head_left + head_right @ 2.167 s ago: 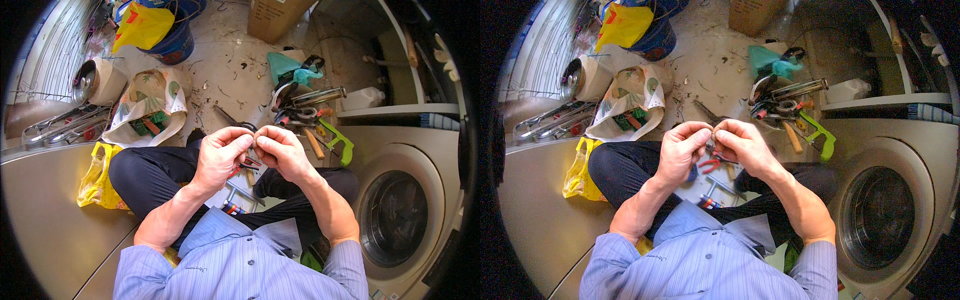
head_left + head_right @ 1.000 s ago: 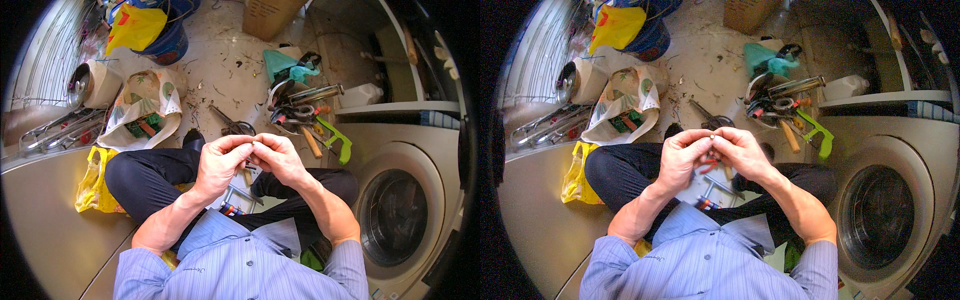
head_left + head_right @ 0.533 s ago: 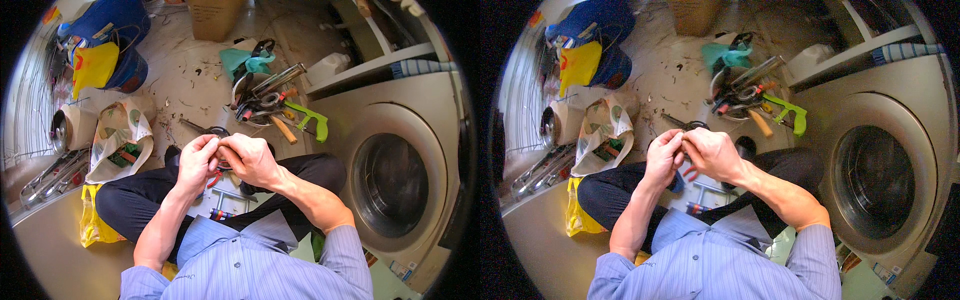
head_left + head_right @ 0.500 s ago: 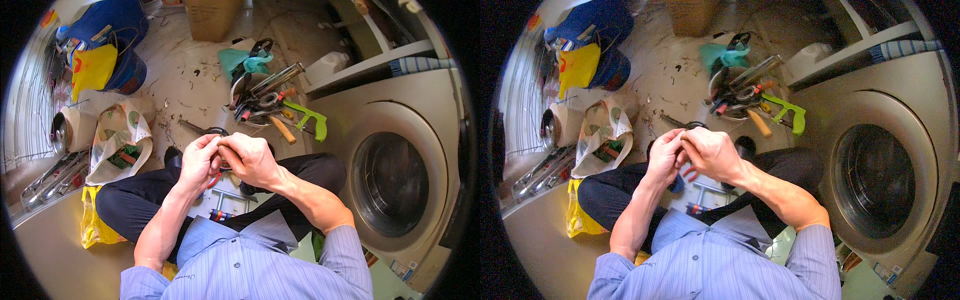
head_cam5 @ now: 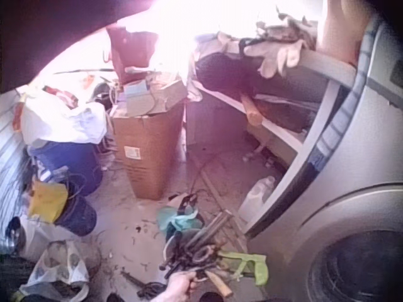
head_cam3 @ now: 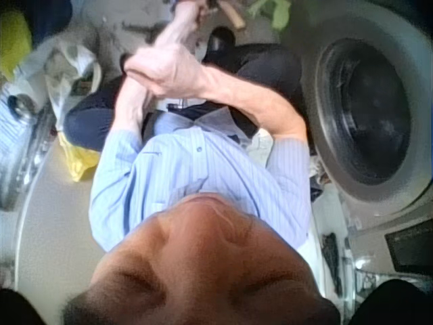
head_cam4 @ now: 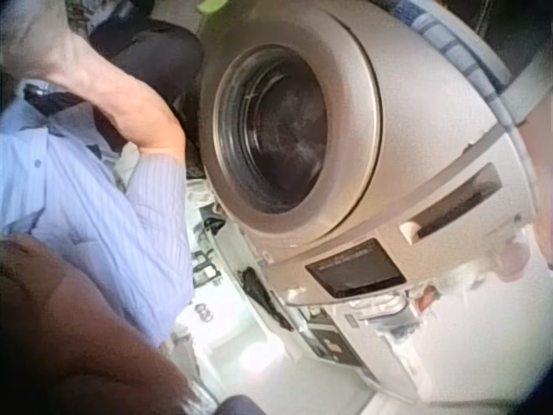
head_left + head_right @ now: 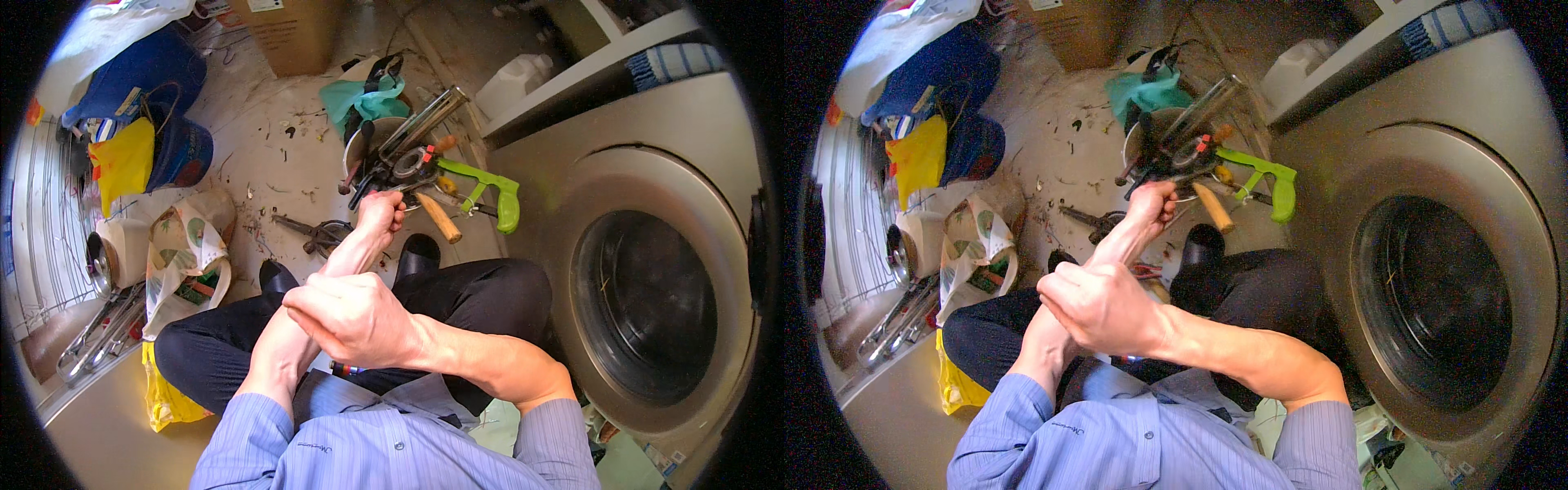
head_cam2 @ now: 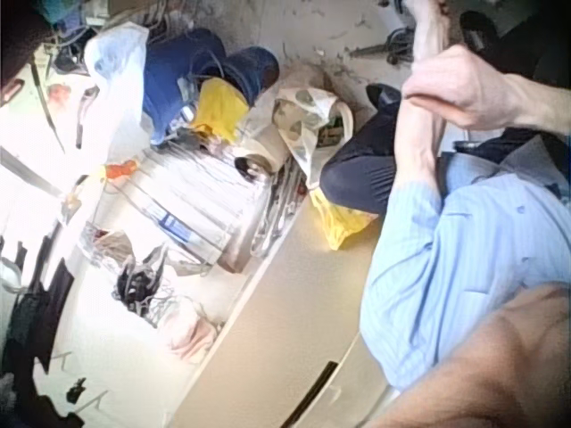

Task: The person manipulates a small metal mechanical component by hand, removing internal pieces and using pliers to pull apart components.

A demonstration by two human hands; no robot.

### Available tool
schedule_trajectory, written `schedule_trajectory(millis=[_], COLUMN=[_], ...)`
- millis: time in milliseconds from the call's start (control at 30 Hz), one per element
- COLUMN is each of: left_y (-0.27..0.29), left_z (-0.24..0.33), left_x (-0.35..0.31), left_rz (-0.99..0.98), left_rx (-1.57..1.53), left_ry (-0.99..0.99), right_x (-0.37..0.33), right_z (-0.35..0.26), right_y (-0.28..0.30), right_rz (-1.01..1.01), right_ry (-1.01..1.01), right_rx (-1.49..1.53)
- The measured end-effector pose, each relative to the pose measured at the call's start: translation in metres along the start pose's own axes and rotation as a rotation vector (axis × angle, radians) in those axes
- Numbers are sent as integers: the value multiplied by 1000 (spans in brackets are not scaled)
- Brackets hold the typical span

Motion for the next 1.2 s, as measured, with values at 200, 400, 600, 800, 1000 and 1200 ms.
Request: schedule_trajectory(millis=[200,400,600,800,1000,1200], left_y=[-9,-12,-14,-13,-13,-11], left_z=[-7,-12,-10,-10,-10,-12], left_x=[36,51,53,58,57,57], left_rz=[61,74,58,18,40,33], left_rx=[17,-19,-21,-36,-27,-41], left_ry=[8,21,-10,-7,-22,-40], right_x=[-2,-4,-6,-5,-8,-7], right_z=[4,2,3,3,5,6], right_y=[11,13,9,6,4,3], right_rz=[31,11,22,-3,-7,-5], right_ry=[-48,-40,-18,-33,-33,-16], right_rx=[28,13,28,5,-11,-7])
Point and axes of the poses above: each hand's wrist, its own x-axis towards the middle knuckle, its own y-axis out of the back of the hand, z = x × y, the point moved 5 cm from there along x, towards the middle knuckle, and after that the axes turned 7 degrees about y, right-handed, at the moved point
